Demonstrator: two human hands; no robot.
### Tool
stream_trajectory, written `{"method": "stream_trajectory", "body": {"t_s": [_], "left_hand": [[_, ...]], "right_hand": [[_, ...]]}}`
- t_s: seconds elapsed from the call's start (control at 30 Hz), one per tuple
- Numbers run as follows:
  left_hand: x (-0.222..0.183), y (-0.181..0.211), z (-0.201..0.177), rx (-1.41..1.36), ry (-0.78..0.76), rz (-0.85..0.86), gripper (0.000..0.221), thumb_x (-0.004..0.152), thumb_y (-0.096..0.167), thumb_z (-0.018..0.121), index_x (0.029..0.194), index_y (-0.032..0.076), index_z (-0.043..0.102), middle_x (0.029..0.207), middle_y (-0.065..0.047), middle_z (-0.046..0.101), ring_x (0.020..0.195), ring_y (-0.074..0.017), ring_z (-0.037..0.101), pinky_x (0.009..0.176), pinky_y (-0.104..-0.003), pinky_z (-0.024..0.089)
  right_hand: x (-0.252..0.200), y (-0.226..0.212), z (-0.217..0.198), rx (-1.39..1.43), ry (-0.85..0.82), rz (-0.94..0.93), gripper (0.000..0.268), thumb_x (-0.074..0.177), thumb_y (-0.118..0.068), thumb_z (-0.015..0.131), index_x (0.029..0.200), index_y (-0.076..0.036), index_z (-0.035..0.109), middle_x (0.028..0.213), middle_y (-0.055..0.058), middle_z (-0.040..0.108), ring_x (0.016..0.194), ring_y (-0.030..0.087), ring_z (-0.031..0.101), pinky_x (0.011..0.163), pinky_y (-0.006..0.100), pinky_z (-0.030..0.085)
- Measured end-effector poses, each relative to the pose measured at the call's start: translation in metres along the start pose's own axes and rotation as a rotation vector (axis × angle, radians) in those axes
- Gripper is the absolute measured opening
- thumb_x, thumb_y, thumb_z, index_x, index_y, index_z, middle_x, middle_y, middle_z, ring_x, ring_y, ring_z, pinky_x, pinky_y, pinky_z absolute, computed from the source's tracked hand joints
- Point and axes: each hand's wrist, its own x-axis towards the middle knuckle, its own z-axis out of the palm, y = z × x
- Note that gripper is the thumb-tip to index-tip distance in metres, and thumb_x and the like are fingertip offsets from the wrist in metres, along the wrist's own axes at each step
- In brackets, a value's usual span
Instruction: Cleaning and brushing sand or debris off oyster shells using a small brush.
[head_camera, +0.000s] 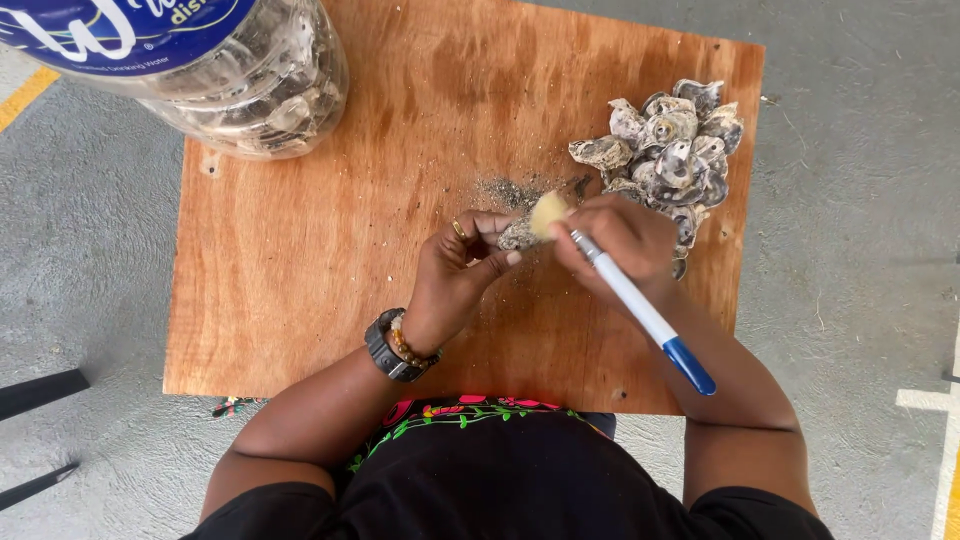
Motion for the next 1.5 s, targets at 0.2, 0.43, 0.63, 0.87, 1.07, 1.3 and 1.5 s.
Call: {"method": "stream_trajectory", "body": {"t_s": [0.2,0.43,0.63,0.87,1.07,1.3,1.5], "left_hand": [[0.002,0.006,0.003,0.005,0.021,-0.031,0.033,0.093,-0.008,0.073,0.124,0.002,0.067,0.108,-0.002,0.068,0.092,-0.0071,0.061,0.083,-0.024,0.056],[0.000,-0.004,-0.002,-0.010,0.041,-0.015,0.031,0.095,-0.007,0.071,0.124,0.002,0.066,0.112,-0.001,0.070,0.096,-0.0059,0.064,0.087,-0.023,0.056],[0.002,0.004,0.001,0.026,0.050,0.024,0.029,0.095,-0.008,0.074,0.122,0.002,0.068,0.112,0.000,0.068,0.092,-0.0041,0.059,0.082,-0.021,0.054],[0.002,0.005,0.000,-0.004,0.047,0.038,0.029,0.095,-0.007,0.073,0.122,0.003,0.069,0.112,0.000,0.069,0.094,-0.0058,0.063,0.083,-0.023,0.057],[0.003,0.009,0.001,0.001,0.021,0.011,0.030,0.096,-0.007,0.072,0.124,0.002,0.067,0.112,-0.001,0.071,0.095,-0.0063,0.063,0.086,-0.022,0.056],[0.004,0.005,-0.002,-0.117,0.056,-0.013,0.029,0.096,-0.005,0.072,0.123,0.001,0.066,0.111,-0.001,0.070,0.096,-0.0058,0.064,0.087,-0.023,0.058],[0.001,0.001,-0.002,-0.010,0.012,0.017,0.027,0.097,-0.006,0.073,0.122,0.001,0.068,0.114,-0.003,0.072,0.094,-0.0062,0.063,0.084,-0.022,0.056]], "right_hand": [[0.002,-0.004,0.003,0.068,0.087,0.014,0.022,0.090,-0.007,0.082,0.085,-0.004,0.061,0.074,0.009,0.067,0.063,0.016,0.069,0.046,0.027,0.054],[-0.012,0.014,0.014,-0.045,0.139,-0.049,0.024,0.095,-0.005,0.086,0.088,-0.005,0.063,0.075,0.008,0.068,0.067,0.020,0.072,0.049,0.029,0.056],[-0.003,0.002,0.005,0.034,0.052,-0.058,0.025,0.091,-0.007,0.085,0.088,-0.004,0.061,0.073,0.010,0.066,0.059,0.017,0.065,0.044,0.030,0.048],[-0.006,0.011,-0.003,0.005,0.074,0.062,0.020,0.108,-0.005,0.078,0.098,-0.001,0.061,0.085,0.012,0.067,0.074,0.018,0.070,0.049,0.026,0.053],[-0.016,0.016,0.032,-0.131,0.149,-0.220,0.023,0.092,-0.007,0.083,0.088,-0.007,0.060,0.071,0.008,0.064,0.058,0.016,0.066,0.042,0.026,0.051],[-0.011,0.011,0.008,0.093,0.140,0.053,0.022,0.099,0.001,0.078,0.091,-0.003,0.058,0.076,0.009,0.064,0.064,0.016,0.066,0.048,0.029,0.050],[-0.011,0.016,0.009,-0.034,0.029,-0.081,0.029,0.094,0.000,0.083,0.086,-0.006,0.057,0.076,0.009,0.064,0.065,0.018,0.068,0.048,0.028,0.053]]}}
